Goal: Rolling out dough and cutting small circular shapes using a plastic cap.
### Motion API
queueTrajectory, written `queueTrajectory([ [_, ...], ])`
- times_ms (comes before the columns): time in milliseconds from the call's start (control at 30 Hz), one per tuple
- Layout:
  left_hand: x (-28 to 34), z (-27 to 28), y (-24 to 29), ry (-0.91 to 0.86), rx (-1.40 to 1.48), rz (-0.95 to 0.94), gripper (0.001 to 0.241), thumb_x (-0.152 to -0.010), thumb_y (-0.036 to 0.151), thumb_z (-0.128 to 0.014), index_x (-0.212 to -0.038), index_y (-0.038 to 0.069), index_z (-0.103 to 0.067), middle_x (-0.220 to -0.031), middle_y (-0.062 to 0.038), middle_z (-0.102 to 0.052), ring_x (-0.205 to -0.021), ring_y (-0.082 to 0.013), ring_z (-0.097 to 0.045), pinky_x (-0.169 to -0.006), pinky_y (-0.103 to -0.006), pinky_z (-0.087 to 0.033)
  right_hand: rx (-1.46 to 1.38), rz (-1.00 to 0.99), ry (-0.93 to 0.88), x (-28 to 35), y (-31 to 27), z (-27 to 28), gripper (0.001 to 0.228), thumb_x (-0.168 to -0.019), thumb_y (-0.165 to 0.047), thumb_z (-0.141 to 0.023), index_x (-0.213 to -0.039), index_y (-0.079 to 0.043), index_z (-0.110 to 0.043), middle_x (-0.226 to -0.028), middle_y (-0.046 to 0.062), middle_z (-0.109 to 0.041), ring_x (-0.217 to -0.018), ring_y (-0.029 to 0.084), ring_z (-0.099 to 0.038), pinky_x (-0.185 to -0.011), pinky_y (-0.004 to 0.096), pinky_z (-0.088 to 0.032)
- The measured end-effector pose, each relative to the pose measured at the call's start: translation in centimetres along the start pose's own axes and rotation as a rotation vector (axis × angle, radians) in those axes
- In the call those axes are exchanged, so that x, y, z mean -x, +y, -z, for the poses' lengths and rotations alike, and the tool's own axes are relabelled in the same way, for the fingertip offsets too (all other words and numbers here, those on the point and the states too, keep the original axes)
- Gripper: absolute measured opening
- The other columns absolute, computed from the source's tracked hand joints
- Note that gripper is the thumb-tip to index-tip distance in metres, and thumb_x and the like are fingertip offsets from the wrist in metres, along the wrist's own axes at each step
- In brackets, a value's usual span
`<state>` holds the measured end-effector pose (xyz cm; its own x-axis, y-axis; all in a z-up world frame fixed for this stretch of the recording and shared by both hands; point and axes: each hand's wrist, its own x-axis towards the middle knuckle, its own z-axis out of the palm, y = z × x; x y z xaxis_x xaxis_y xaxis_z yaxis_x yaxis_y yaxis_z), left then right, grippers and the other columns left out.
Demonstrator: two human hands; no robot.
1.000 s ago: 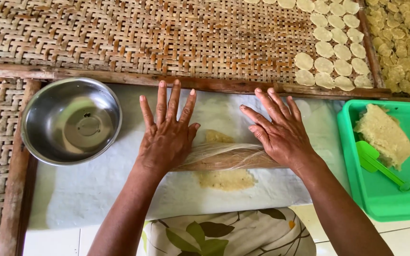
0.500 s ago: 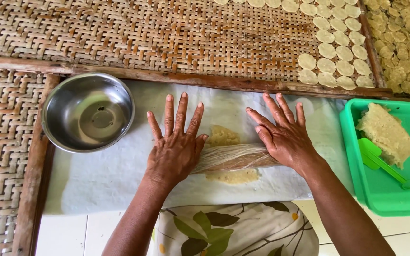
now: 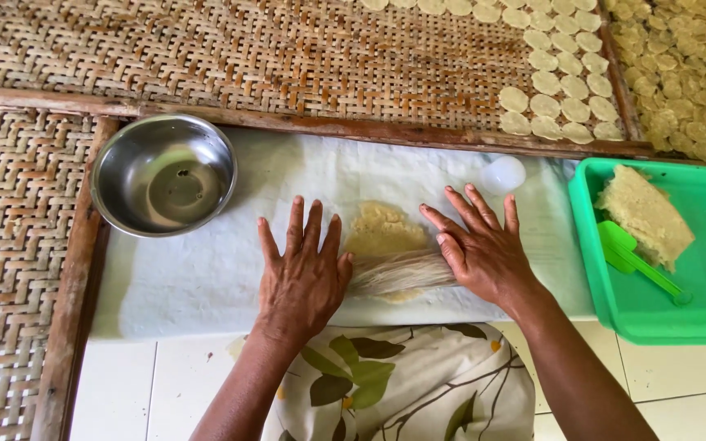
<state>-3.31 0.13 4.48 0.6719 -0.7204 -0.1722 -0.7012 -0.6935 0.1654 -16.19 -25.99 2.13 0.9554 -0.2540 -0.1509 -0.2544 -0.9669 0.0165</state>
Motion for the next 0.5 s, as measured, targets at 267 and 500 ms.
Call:
queueTrajectory([
  [267, 3.5, -2.2, 0.6, 0.147, 0.008, -0.069, 0.064, -0.106, 0.047, -0.023, -0.158, 0.011, -0.035, -0.162, -0.017, -0.034, -0.155, -0.0358, -0.017, -0.118, -0.073, -0.002, -0.016, 0.016, 0.251, 3.7, -1.4, -0.8, 0.055, -0.106, -0.04, -0.03, -0.161, -0.036, -0.032, -0.166, 0.003, -0.034, -0.155, 0.025, -0.024, -0.121, 0.066, -0.003],
  [500, 4.3, -3.6, 0.1, 0.443, -0.122, -0.26, 0.072, -0.099, 0.049, -0.043, -0.154, 0.003, -0.038, -0.16, -0.012, -0.041, -0.155, -0.0308, -0.025, -0.121, -0.0684, -0.012, -0.13, 0.079, 0.425, 7.1, -2.2, -1.4, 0.062, -0.101, -0.037, -0.043, -0.158, -0.014, -0.035, -0.164, 0.002, -0.04, -0.151, 0.023, -0.037, -0.123, 0.064, -0.008],
])
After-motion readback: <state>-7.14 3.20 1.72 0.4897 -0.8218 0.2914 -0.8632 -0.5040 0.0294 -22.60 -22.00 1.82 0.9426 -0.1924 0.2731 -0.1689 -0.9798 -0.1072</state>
